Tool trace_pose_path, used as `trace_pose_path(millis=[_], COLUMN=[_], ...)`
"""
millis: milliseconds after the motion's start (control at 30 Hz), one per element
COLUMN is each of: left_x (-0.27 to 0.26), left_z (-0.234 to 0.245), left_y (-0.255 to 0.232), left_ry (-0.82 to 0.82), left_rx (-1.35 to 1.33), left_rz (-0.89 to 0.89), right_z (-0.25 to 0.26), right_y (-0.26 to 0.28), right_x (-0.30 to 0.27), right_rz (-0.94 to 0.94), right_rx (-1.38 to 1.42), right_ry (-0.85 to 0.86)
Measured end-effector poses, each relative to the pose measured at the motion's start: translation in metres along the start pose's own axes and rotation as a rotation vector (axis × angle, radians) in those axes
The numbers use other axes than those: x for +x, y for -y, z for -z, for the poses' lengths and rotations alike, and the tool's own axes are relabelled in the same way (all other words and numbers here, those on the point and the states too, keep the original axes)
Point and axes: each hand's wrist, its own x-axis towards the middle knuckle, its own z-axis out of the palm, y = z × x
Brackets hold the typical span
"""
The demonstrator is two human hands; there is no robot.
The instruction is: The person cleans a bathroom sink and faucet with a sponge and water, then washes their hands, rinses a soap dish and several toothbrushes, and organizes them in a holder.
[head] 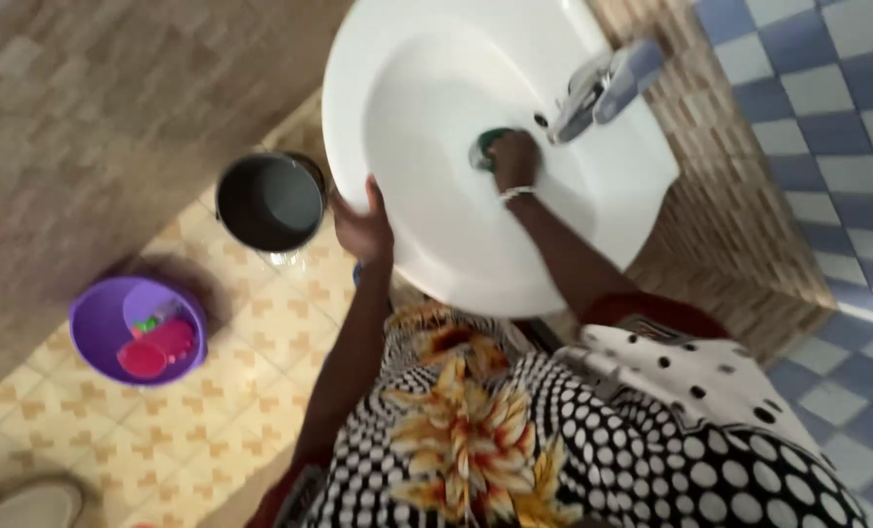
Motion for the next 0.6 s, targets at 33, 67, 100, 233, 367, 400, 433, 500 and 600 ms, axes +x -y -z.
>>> trace_pose_path(millis=[33,67,100,233,367,400,433,500,600], left_x=[0.004,0.016,0.014,0.007,0.001,-0.002,0.011,0.006,0.005], left_z=[-0.005,-0.014,-0.011,-0.006,0.000,0.002,-0.005,0.003,-0.001], left_y=[-0.002,-0.006,-0.001,-0.006,-0.007,-0.006,-0.010,-0.013,-0.018], left_ry=[-0.034,-0.019,0.016,-0.011,-0.011,0.045,0.068,0.029,0.011], left_rx=[-0.030,-0.031,-0.008,0.090,0.005,0.031,0.036,-0.018,0.017], left_rz=[-0.028,0.002,0.053,0.033,0.007,0.068,0.106,0.048,0.041], right_z=[-0.015,-0.026,-0.030,-0.017,0.006,-0.005,-0.019,-0.035,-0.034], right_y=[0.017,0.039,0.066,0.077,0.049,0.058,0.071,0.105,0.135], right_x=[0.018,0.034,0.023,-0.062,-0.060,-0.041,-0.001,0.070,0.072], right_rz=[0.013,0.025,0.073,0.128,0.166,0.130,0.314,0.018,-0.050], right_rx=[-0.013,-0.024,0.213,0.254,0.379,0.308,0.259,0.333,0.541], right_ry=[-0.136,-0.272,-0.240,0.234,0.500,0.497,0.030,-0.305,-0.363])
